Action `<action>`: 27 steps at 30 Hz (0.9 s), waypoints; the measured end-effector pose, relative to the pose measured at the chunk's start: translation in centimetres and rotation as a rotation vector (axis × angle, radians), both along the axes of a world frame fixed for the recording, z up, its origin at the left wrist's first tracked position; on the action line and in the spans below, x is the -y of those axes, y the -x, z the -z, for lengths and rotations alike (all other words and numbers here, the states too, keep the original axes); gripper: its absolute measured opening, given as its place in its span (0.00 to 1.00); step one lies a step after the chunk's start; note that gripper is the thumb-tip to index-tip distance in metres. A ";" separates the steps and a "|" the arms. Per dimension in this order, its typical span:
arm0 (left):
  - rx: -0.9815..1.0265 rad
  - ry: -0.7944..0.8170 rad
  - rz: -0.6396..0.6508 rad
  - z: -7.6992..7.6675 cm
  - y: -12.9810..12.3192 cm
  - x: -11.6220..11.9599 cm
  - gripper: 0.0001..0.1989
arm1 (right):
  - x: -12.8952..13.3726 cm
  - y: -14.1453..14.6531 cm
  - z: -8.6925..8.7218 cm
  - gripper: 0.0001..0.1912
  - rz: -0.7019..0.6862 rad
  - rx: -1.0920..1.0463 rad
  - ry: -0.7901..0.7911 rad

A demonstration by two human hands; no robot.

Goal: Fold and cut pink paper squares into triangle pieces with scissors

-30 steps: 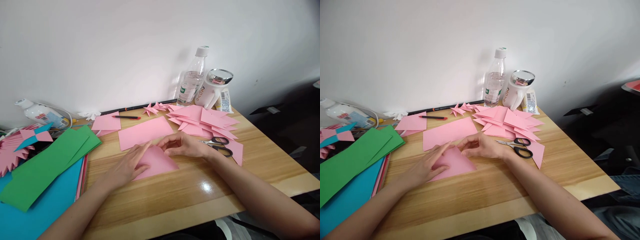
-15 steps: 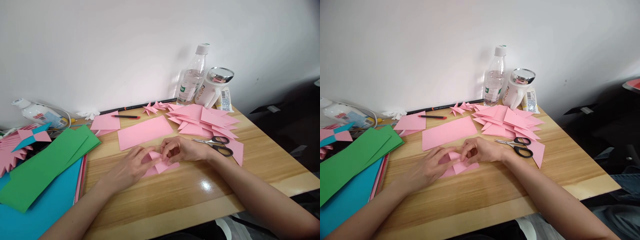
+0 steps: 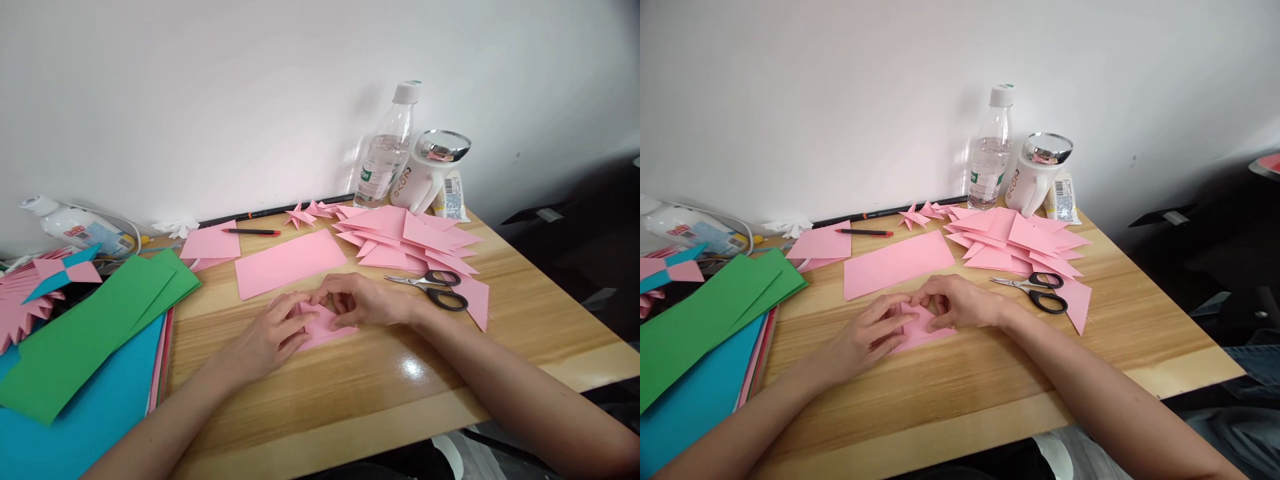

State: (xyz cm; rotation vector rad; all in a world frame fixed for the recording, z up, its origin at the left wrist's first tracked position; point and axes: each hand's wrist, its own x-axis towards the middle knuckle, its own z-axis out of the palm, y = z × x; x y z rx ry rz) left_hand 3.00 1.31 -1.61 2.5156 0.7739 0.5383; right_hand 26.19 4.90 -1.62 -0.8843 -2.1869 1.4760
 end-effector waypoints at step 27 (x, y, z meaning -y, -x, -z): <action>-0.033 -0.070 0.014 -0.5 -0.4 0.2 0.07 | 0.0 -0.1 0.0 0.13 -0.108 0.006 -0.101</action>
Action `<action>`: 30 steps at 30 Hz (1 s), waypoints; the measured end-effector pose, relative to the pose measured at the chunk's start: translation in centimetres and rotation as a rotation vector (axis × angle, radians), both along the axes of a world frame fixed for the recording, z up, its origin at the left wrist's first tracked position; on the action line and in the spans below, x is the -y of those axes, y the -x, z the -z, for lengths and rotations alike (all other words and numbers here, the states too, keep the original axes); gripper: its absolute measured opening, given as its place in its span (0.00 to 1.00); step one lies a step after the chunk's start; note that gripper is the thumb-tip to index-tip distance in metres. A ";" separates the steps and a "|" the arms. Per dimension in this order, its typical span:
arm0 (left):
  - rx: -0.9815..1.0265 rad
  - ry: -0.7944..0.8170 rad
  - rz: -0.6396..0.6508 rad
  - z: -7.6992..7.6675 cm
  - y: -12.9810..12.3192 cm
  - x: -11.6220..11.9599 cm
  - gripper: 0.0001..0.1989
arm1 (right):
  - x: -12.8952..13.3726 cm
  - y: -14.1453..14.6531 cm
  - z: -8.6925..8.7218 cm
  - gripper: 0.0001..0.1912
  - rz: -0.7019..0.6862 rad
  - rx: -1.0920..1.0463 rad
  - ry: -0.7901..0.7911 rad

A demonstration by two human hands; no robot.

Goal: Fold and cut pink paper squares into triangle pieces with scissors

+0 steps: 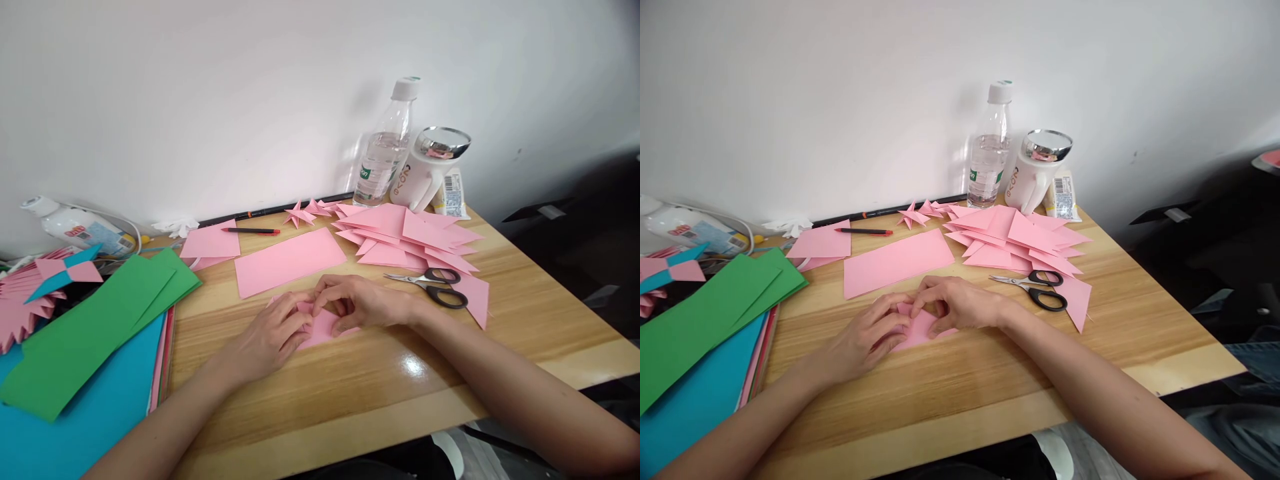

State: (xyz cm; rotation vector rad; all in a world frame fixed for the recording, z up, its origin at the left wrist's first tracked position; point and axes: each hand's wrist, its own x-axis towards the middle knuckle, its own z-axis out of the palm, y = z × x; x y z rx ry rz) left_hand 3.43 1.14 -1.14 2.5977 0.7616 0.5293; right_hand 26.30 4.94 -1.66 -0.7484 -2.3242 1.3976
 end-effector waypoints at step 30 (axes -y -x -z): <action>0.000 0.069 -0.055 0.3 0.0 0.1 0.04 | 0.2 0.0 -0.4 0.12 -0.015 0.059 -0.055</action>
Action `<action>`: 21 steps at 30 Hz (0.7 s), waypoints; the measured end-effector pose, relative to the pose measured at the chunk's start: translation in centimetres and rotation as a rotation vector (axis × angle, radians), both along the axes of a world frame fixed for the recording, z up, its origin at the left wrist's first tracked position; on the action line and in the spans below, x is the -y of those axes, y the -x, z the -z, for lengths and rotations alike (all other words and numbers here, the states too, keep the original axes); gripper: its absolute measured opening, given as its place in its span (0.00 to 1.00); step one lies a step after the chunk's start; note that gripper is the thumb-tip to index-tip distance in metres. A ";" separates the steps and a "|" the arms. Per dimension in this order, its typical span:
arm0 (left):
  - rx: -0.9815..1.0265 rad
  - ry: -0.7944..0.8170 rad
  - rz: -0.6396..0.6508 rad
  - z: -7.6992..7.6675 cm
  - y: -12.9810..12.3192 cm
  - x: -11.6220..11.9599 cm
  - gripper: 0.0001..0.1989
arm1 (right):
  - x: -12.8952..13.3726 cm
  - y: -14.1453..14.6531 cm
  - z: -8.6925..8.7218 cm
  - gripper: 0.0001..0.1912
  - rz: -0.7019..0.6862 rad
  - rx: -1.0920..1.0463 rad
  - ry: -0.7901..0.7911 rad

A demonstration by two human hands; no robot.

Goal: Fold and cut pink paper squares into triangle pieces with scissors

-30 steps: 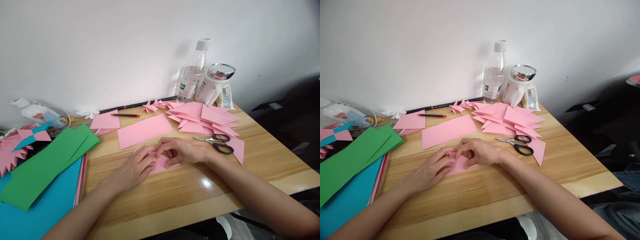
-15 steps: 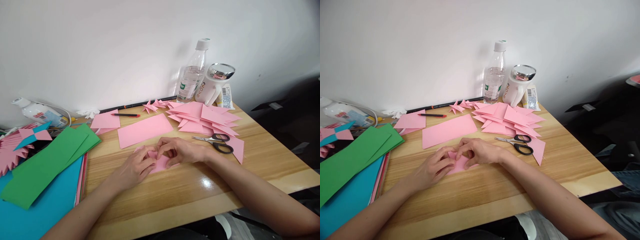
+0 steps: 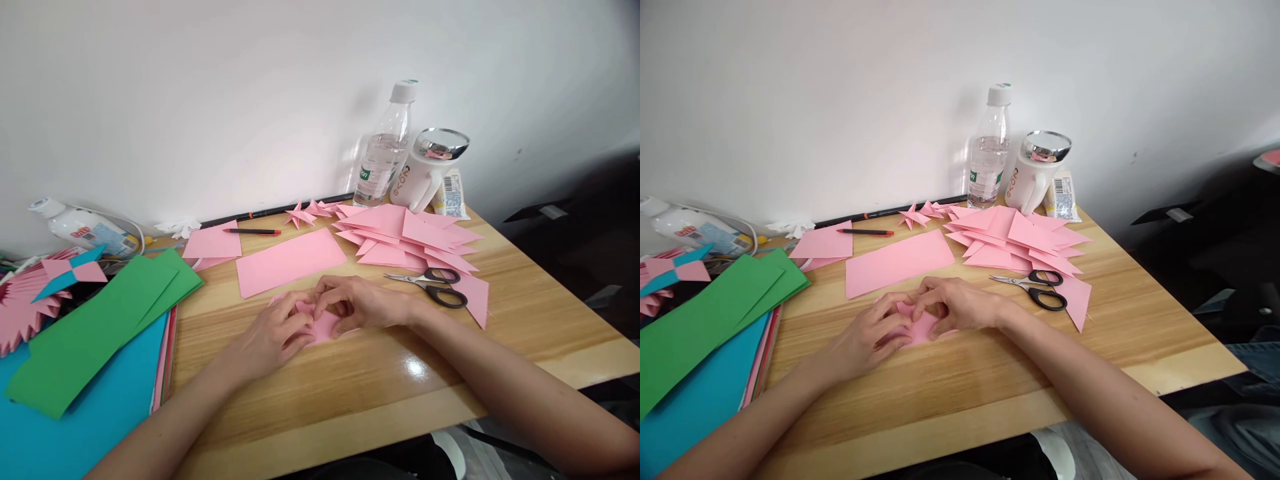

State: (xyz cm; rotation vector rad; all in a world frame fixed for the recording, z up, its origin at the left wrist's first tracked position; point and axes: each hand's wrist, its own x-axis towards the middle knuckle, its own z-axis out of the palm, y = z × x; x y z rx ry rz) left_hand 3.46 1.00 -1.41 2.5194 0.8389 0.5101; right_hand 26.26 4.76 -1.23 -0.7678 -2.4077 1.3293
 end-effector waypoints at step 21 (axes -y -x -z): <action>0.053 0.091 -0.042 0.1 -0.3 0.2 0.04 | -0.5 -0.8 -0.5 0.11 -0.024 -0.005 0.194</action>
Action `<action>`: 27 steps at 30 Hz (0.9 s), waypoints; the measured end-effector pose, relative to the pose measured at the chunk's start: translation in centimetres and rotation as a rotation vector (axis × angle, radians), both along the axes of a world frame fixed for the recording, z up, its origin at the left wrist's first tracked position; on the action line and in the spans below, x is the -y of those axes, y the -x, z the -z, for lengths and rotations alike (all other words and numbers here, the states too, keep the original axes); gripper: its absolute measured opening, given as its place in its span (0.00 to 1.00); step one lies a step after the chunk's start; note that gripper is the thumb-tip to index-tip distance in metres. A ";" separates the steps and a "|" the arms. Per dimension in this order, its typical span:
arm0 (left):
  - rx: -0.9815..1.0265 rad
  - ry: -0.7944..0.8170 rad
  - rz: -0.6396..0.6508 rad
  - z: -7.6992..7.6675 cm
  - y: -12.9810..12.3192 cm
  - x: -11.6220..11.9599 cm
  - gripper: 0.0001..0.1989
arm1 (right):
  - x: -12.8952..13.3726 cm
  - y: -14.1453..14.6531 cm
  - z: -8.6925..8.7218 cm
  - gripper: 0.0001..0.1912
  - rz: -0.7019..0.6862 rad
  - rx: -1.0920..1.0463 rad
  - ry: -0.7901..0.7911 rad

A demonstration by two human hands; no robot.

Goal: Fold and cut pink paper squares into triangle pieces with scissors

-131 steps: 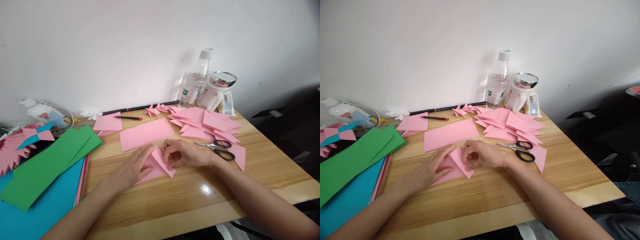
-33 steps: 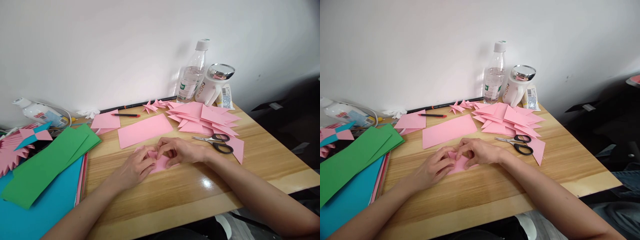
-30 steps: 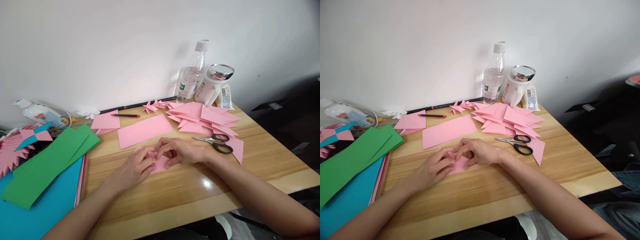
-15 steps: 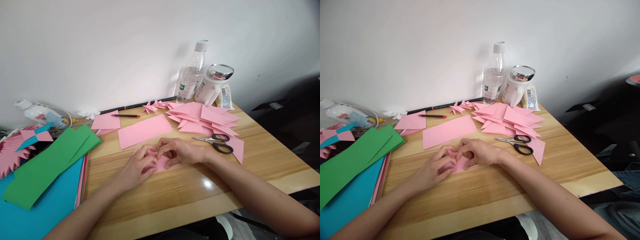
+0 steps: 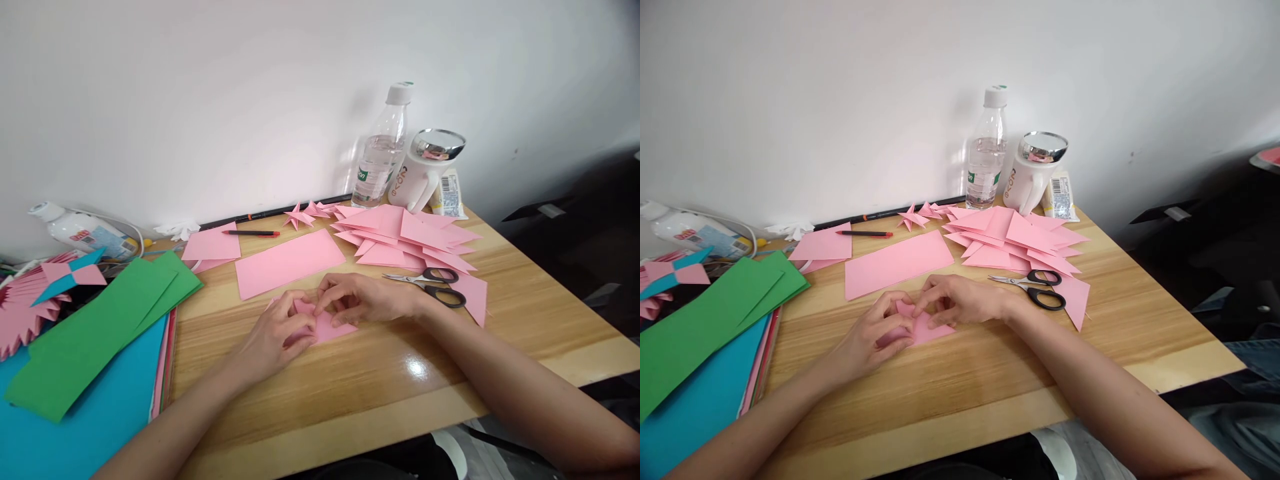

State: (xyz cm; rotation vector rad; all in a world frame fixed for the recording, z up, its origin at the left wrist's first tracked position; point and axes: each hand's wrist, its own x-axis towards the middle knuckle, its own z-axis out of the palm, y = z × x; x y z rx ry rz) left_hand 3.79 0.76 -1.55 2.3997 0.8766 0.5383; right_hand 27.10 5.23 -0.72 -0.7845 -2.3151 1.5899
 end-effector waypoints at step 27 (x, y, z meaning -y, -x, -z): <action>0.005 0.052 -0.006 0.2 0.2 0.0 0.04 | -0.3 -0.5 -0.1 0.13 0.023 0.063 -0.045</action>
